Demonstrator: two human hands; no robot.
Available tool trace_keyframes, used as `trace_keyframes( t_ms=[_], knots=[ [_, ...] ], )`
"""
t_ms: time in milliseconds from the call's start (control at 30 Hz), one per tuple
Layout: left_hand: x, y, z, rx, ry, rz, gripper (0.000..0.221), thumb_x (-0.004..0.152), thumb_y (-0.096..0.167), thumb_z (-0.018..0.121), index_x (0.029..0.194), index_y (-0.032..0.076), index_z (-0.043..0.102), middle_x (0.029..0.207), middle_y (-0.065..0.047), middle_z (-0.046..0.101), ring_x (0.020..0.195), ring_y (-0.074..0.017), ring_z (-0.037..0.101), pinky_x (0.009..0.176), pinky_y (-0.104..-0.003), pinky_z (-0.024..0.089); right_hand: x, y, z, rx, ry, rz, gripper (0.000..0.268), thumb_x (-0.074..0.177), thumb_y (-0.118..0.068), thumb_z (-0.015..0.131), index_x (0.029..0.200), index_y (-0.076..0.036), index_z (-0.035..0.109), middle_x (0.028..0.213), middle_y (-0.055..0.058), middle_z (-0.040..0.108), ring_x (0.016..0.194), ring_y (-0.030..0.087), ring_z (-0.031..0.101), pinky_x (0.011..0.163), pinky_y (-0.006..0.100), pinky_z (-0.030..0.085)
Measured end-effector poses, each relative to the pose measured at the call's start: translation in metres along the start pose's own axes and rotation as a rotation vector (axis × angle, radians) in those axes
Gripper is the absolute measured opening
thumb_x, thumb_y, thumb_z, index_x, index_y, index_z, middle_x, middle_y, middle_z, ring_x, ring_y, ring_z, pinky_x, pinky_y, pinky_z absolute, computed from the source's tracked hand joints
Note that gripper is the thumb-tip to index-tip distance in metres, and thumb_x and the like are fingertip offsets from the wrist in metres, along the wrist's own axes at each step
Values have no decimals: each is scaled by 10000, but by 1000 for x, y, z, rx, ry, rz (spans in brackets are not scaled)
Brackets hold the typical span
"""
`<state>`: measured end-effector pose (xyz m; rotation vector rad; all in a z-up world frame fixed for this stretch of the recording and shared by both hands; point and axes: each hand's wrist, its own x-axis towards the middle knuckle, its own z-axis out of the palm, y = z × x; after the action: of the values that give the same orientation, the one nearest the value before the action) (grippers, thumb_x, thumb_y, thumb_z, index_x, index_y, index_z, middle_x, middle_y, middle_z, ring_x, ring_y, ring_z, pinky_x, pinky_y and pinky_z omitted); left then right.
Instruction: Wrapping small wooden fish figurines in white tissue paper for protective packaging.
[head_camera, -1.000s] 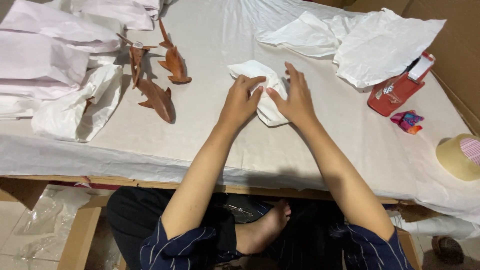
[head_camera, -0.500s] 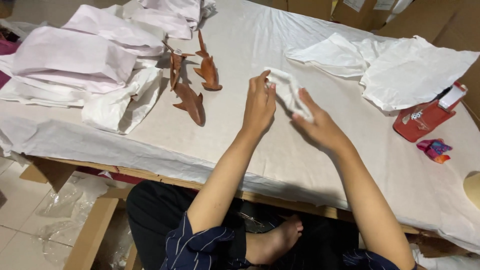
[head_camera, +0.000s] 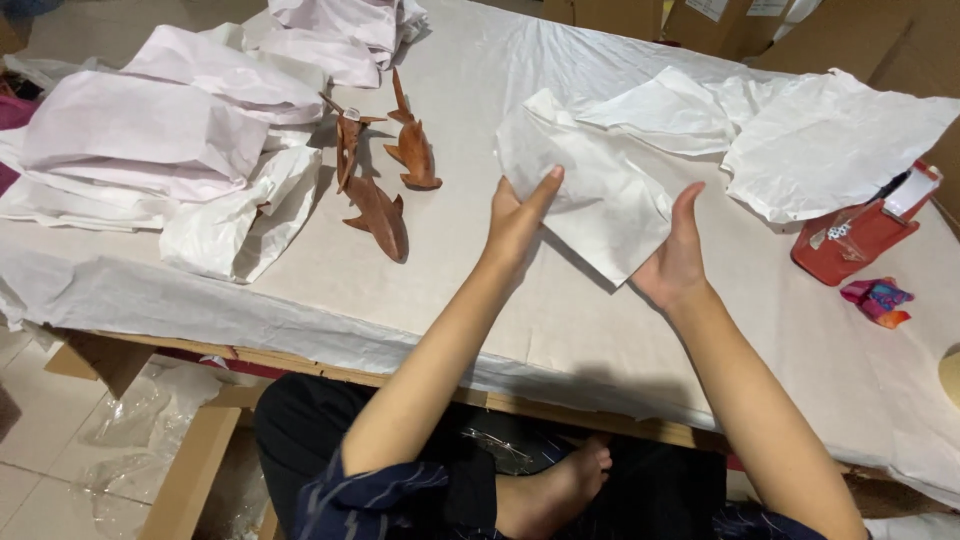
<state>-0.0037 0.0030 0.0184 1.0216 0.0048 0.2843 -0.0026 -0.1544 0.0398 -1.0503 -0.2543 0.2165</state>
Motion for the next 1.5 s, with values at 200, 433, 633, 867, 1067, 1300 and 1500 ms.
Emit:
trace_keyframes(
  t_ms=[200,433,633,867,1067,1300,1500],
  knots=[
    [25,73,2,282,132,141,835,813,438,757,1416,-62,465,1352,-357,569,1238,-443,621,856,-513,596,13,26,-34,-96,-64,139,1004,814,-838,227,1418,-100,541,1324,226,652,1217,410,643,1132,567,462],
    [217,161,-135,508,472,109,314,832,391,641,1001,130,596,848,7,605,757,-130,631,555,-306,532,18,41,-42,-228,91,80,605,1079,-434,391,1230,109,613,1053,276,702,947,390,695,904,449,554],
    [302,188,-261,468,589,197,390,743,240,723,1078,269,524,1020,38,723,906,-94,766,633,-340,748,21,44,-52,-240,138,71,469,1124,-322,418,1132,81,656,895,191,688,802,249,633,796,352,515],
    [363,168,-350,648,546,245,304,819,94,803,1075,105,639,963,-53,744,771,-121,829,614,-204,815,30,49,-66,-259,67,53,447,1061,-332,516,1070,70,711,856,192,686,744,279,635,660,358,490],
    [376,146,-383,1447,484,856,401,794,-31,713,1193,-23,675,1018,-164,687,874,-323,699,684,-423,563,33,52,-73,-180,51,55,401,1078,-273,500,1074,71,706,843,206,697,724,274,638,615,343,477],
    [288,153,-241,1833,90,115,528,1132,525,439,1438,159,664,1375,-280,627,1203,-542,563,892,-665,444,34,53,-77,-228,18,68,373,1059,-234,521,1051,82,717,821,221,703,666,273,622,597,329,495],
    [325,131,-271,2148,133,642,267,1076,354,707,1222,161,820,1144,-248,752,974,-429,686,772,-603,553,32,50,-69,-281,23,77,338,1053,-193,522,1023,81,716,804,202,691,657,258,615,623,310,500]
  ],
)
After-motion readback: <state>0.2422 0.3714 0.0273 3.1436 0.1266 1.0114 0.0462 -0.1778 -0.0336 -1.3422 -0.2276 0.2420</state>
